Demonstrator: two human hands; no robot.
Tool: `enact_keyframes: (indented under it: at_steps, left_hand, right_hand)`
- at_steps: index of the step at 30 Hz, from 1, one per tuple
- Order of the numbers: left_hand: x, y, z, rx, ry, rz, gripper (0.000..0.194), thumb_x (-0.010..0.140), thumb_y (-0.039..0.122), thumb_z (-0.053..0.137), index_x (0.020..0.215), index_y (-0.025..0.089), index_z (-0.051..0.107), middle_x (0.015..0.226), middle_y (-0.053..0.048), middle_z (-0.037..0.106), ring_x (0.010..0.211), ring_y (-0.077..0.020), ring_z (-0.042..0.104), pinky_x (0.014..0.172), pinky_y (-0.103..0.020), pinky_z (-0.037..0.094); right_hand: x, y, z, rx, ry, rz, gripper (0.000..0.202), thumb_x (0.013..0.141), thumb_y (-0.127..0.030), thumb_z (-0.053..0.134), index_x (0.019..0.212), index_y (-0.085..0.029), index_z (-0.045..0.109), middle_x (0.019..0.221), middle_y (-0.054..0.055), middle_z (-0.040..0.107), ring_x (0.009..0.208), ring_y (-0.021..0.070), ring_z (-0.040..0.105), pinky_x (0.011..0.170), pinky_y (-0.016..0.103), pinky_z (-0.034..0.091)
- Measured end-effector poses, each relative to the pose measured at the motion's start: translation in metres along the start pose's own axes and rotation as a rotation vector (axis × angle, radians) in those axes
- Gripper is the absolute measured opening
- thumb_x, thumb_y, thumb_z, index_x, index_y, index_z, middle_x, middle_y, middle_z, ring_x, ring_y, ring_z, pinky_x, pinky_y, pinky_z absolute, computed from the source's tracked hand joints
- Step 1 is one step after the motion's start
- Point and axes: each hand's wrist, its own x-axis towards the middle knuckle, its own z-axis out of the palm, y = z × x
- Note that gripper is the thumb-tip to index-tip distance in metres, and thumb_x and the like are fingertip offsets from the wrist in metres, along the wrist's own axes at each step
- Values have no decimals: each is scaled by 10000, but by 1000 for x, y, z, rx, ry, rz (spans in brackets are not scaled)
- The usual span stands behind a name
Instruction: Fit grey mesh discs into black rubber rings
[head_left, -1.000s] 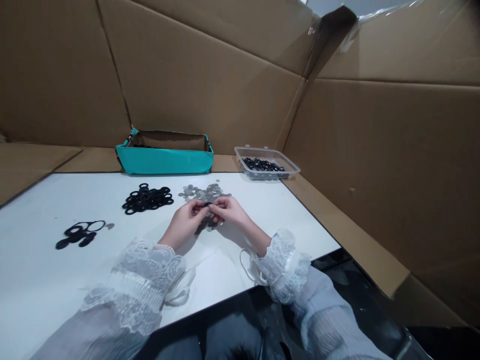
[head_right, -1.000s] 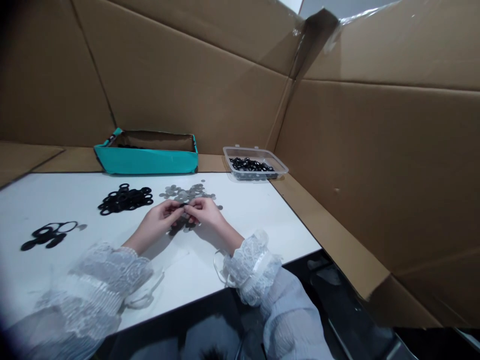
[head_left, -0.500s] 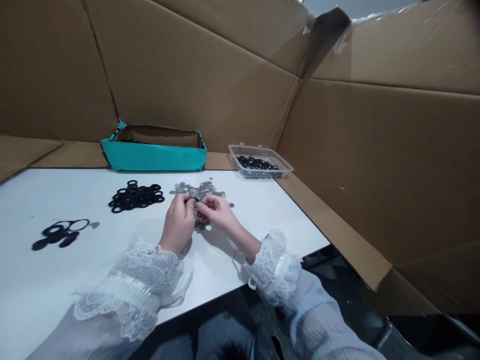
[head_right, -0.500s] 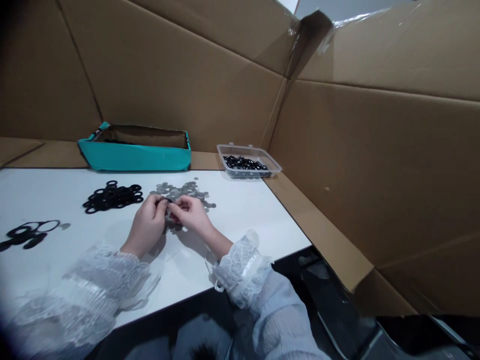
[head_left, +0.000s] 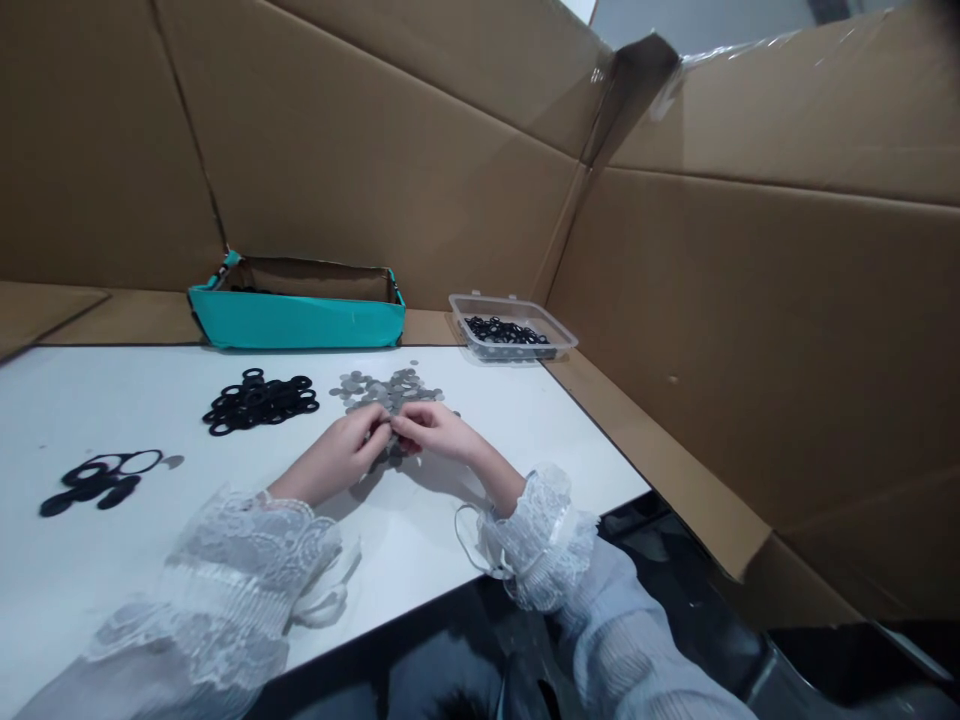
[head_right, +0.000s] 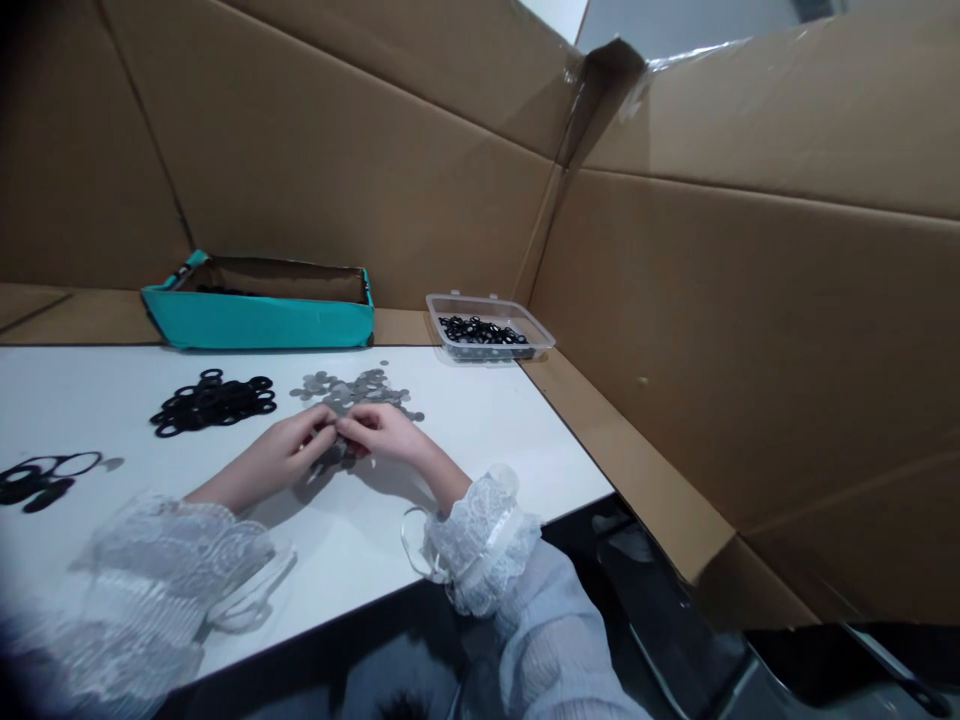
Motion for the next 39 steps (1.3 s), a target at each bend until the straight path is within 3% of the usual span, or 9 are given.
enact_keyframes:
  at_steps: [4,11,14,17,20,26,30,34,39]
  left_hand:
    - [0,5,0,-29,146,-4,249,802,451,403,694,231,447,596,14,490,560,-179,481,555,-292,369]
    - [-2,8,12,-51,259,-106,217,816,417,364,709,235,413,642,-3,518,623,-198,524,589,-305,396]
    - [-1,4,10,-61,133,-100,251,800,442,398,680,228,448,615,-6,537,600,-197,535,573,-304,403]
    - [0,-1,1,-208,-114,-131,297,759,498,506,690,211,538,591,-8,571,534,-176,530,502,-280,403]
    - [1,-2,-6,-376,-224,-190,269,730,465,574,692,199,585,562,-10,585,478,-154,516,446,-256,382]
    - [1,8,-8,-380,78,-123,248,669,416,600,568,194,561,490,21,498,474,-117,448,452,-228,354]
    - [-1,13,-2,-396,174,-119,262,676,428,581,574,196,517,509,27,483,496,-117,441,471,-233,362]
    - [-4,12,2,-404,203,-122,270,719,435,541,596,203,479,507,44,446,489,-111,419,472,-232,357]
    - [-5,7,0,-362,103,-98,228,712,419,557,674,195,543,578,21,522,537,-128,480,489,-235,400]
  right_hand:
    - [-2,-2,10,-2,145,-119,344,839,-447,585,637,-194,468,556,-41,485,522,90,426,513,222,333]
    - [5,9,29,45,336,-122,267,870,-354,498,657,-209,427,556,-48,427,519,102,387,514,237,312]
    - [4,11,22,-94,331,-137,288,868,-284,478,603,-204,396,558,-46,398,552,105,374,530,237,288]
    - [0,7,11,-227,171,-104,306,860,-255,483,573,-201,389,542,-50,378,559,107,370,532,237,267]
    - [-4,1,7,-229,80,-111,313,879,-289,467,586,-204,397,544,-48,391,555,108,379,536,237,280]
    - [-7,0,20,-104,217,-174,367,889,-432,471,607,-209,396,563,-36,401,552,109,360,537,247,283]
    - [-9,2,30,-3,285,-188,368,860,-504,485,643,-215,416,573,-32,407,559,119,380,541,254,311]
    - [-10,5,33,114,266,-190,280,850,-467,476,721,-225,421,594,-36,435,559,127,420,551,257,350]
    - [-12,5,27,-26,265,-189,232,846,-365,478,679,-220,410,601,-37,414,574,125,408,562,255,337]
